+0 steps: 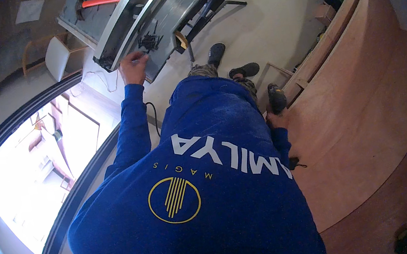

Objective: The person measures a curved wooden panel with a tape measure, then uses a cordless drill to drive screws into the panel to attach it to a wall. The person repeats measuring and drilling steps to secure the panel in place.

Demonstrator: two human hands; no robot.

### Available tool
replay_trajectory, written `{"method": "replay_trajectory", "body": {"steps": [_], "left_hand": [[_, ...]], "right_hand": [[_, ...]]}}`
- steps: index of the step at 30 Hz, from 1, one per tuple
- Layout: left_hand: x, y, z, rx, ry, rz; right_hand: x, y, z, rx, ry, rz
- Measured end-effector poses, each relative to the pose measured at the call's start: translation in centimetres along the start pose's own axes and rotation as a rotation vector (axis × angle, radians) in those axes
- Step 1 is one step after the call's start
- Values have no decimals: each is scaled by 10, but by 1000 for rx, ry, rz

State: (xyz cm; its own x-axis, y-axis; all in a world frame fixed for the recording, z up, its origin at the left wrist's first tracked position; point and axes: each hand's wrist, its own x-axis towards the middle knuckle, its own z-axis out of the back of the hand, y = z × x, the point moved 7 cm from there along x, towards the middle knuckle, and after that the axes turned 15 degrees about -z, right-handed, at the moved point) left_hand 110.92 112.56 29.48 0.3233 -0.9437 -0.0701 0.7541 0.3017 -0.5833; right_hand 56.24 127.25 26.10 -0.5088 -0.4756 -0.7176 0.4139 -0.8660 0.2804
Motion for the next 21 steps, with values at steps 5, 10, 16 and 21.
{"method": "replay_trajectory", "body": {"steps": [5, 10, 16, 21], "left_hand": [[3, -13, -7, 83, -14, -129], [2, -14, -7, 28, -25, -191], [-8, 8, -5, -294, -94, 79], [-9, 21, -7, -339, -101, 383]], "right_hand": [[-3, 9, 11, -146, -48, -86], [9, 15, 14, -51, -61, 66], [24, 7, 15, -81, -6, 33], [16, 18, 11, -106, 64, 1]]}}
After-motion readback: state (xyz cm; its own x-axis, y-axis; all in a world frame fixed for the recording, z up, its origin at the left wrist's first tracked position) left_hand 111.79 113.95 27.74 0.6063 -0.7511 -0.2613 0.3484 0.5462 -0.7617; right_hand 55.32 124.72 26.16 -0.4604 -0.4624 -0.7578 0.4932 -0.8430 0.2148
